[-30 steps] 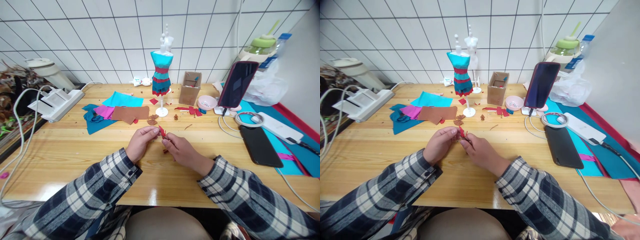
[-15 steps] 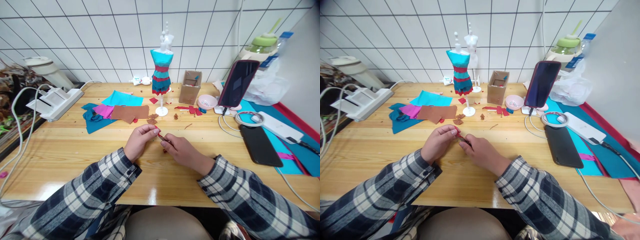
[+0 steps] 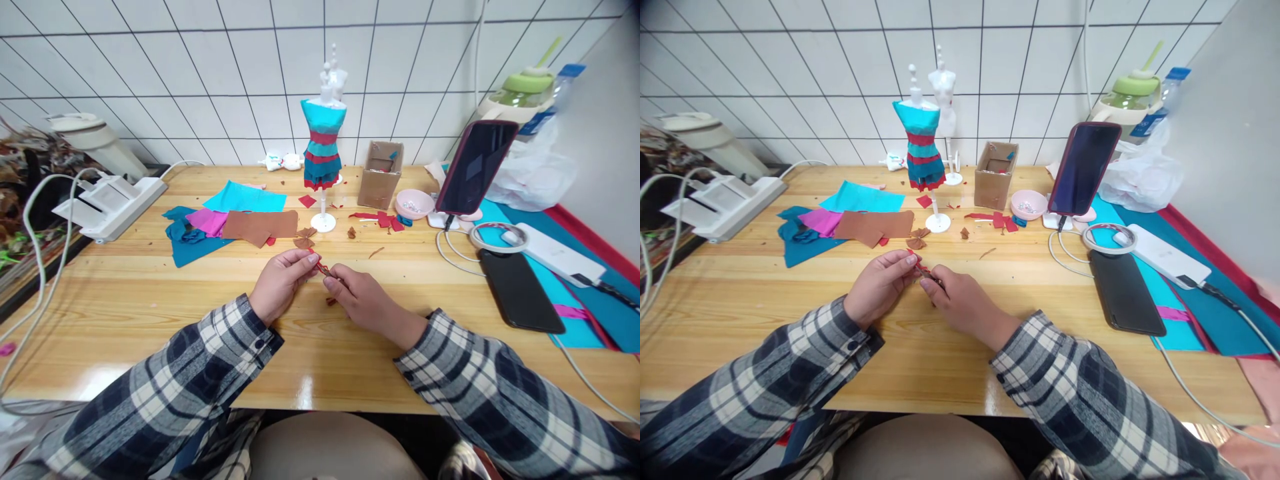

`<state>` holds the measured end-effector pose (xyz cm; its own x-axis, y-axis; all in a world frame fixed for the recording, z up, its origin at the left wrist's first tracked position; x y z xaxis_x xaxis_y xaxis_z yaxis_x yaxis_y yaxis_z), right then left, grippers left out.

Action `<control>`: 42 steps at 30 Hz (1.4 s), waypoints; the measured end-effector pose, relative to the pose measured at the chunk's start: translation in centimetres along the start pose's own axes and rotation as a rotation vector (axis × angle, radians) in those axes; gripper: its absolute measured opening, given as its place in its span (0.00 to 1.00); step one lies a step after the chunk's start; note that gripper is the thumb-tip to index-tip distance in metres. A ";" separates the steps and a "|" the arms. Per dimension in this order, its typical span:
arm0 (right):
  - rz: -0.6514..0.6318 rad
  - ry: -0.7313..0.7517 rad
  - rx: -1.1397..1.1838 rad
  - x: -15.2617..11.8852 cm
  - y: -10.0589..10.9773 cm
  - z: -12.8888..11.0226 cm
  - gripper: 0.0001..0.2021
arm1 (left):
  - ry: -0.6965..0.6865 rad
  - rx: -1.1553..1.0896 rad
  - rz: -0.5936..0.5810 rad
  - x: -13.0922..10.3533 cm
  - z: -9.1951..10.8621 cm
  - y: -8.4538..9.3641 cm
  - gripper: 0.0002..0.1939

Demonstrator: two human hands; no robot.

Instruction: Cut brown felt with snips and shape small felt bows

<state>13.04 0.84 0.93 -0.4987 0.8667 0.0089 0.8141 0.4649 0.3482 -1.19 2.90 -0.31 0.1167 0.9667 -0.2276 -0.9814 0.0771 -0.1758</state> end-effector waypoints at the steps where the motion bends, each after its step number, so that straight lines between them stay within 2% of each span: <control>1: 0.000 -0.001 0.010 0.0 0.0 0.0 0.13 | -0.005 0.006 -0.009 0.0 0.0 -0.1 0.11; 9: 0.030 -0.004 0.056 0.1 -0.2 0.1 0.12 | -0.031 -0.025 -0.037 0.0 -0.3 -0.5 0.11; 27: 0.082 -0.010 0.134 0.1 0.1 0.2 0.13 | -0.013 -0.037 -0.015 -0.2 -0.3 -0.3 0.10; 36: 0.035 -0.003 0.058 -0.1 0.2 0.0 0.13 | 0.001 0.026 -0.066 -0.1 -0.5 -0.4 0.09; 42: -0.007 0.006 -0.005 0.1 0.1 0.0 0.13 | 0.046 -0.033 -0.107 0.2 -0.6 0.2 0.09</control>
<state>13.06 0.92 0.93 -0.5061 0.8624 0.0118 0.8091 0.4701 0.3527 -1.31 3.01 -0.94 0.2282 0.9412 -0.2493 -0.9574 0.1704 -0.2331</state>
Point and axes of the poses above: each hand's wrist, its own x-axis towards the middle knuckle, its own y-axis out of the back of the hand, z = x × y, the point moved 5 cm from there along x, towards the middle knuckle, and after that the axes turned 13 degrees about x, right-handed, at the moved point
